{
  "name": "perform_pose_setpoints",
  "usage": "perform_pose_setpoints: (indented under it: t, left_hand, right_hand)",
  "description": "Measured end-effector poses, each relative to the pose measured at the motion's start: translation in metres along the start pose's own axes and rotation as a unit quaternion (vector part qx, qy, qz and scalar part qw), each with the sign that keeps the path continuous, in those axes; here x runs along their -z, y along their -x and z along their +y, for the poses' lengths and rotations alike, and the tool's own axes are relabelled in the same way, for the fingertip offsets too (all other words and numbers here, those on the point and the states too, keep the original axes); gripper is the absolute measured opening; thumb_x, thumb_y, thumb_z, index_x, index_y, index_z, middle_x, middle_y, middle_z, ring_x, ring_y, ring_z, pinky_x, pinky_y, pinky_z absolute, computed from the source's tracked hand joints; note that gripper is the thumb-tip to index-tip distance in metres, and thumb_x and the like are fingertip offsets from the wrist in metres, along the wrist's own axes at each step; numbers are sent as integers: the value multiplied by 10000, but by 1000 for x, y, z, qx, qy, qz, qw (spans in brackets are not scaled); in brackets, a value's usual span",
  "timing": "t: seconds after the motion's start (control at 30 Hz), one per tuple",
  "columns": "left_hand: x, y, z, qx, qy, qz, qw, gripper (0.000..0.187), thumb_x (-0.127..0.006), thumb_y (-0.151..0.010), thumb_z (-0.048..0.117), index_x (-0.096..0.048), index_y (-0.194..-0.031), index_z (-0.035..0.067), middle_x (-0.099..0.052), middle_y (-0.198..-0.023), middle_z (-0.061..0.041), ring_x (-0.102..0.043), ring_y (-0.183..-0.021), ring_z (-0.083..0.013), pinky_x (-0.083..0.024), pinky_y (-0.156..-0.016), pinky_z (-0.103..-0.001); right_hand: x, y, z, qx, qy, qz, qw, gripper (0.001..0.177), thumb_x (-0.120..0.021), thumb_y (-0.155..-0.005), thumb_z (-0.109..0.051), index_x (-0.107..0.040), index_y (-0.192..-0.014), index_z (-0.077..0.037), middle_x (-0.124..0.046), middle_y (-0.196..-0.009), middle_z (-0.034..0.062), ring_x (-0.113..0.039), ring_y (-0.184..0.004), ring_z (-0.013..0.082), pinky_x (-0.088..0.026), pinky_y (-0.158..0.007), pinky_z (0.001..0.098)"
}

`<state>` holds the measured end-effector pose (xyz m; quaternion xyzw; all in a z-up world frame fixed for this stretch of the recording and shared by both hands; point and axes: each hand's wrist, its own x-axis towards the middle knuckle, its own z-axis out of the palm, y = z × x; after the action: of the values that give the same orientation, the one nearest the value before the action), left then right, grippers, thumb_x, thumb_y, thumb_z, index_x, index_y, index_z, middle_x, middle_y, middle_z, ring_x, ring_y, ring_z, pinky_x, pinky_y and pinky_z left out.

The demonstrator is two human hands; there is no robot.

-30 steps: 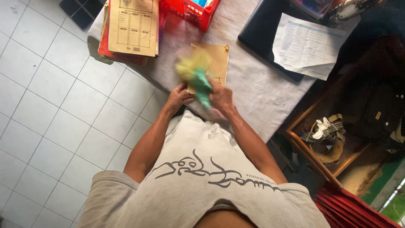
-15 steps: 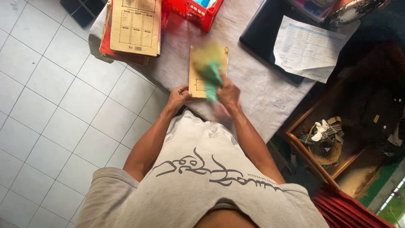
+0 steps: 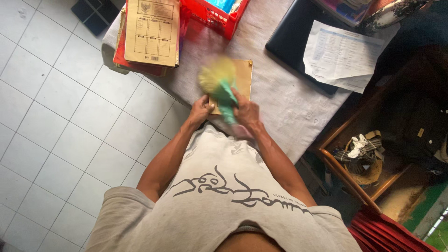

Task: The person cleans envelopes using a duster. They pick up a stack of envelopes, hold them one by one, and wipe the surfaces with a colorful duster before placing them into a red crate.

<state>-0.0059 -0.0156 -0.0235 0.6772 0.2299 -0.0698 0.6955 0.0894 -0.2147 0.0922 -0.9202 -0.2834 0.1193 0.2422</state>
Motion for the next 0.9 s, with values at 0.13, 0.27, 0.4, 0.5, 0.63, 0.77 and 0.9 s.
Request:
perform_pose_setpoints:
  t: [0.13,0.27,0.4,0.5,0.63,0.77,0.9]
  left_hand:
    - [0,19,23,45,204,-38,977,455,-514,-990,18,-472,-1442,50,-689,-1216,-142,-723,-1014,-216,-656,-808,-323]
    - [8,33,58,50,169,-16,984,474,-491,-997,-5,-500,-1468,46,-717,-1153,-179,-723,-953,-252,-656,-760,-351]
    - [31,62,105,21,99,25,995,425,-497,-977,-35,-551,-1395,22,-710,-1203,-122,-715,-1045,-191,-669,-815,-337]
    - [46,80,143,-109,-36,10,993,422,-445,-1005,-83,-565,-1391,38,-729,-1209,-133,-689,-1087,-181,-579,-898,-307]
    - [41,90,169,-230,40,-49,971,396,-455,-1046,-122,-537,-1390,57,-694,-1264,-132,-641,-1207,-183,-514,-1046,-300]
    - [11,75,187,-298,-58,-16,953,321,-540,-1094,-47,-580,-1361,127,-743,-1247,-47,-705,-1188,-175,-604,-1024,-283]
    - [-8,80,201,-326,-82,-21,942,352,-641,-987,-46,-649,-1311,92,-732,-1241,-61,-696,-1157,-201,-523,-1036,-307]
  right_hand:
    - [13,-1,35,-98,5,13,995,642,-589,-933,-124,-454,-1549,-247,-742,-1067,170,-735,-850,348,-577,-769,484]
    - [29,26,62,-132,18,83,988,599,-604,-970,-184,-441,-1545,-208,-740,-986,157,-715,-765,338,-561,-695,481]
    - [43,58,63,-312,-11,12,950,618,-580,-989,-246,-415,-1584,-250,-691,-955,139,-687,-801,308,-569,-769,450]
    - [56,73,60,-189,114,196,956,674,-750,-868,-271,-501,-1487,-179,-622,-1152,149,-619,-1077,291,-496,-978,462]
    - [84,59,35,-133,-173,236,947,706,-740,-960,-408,-513,-1560,-115,-540,-1344,158,-555,-1287,270,-494,-1102,419]
    - [102,29,0,48,-560,120,819,811,-832,-881,-333,-371,-1518,-135,-527,-1424,87,-555,-1294,216,-492,-1055,345]
    - [77,19,-8,89,-556,131,816,152,-765,-1024,79,-718,-1139,-8,-685,-1140,72,-614,-1037,152,-526,-921,271]
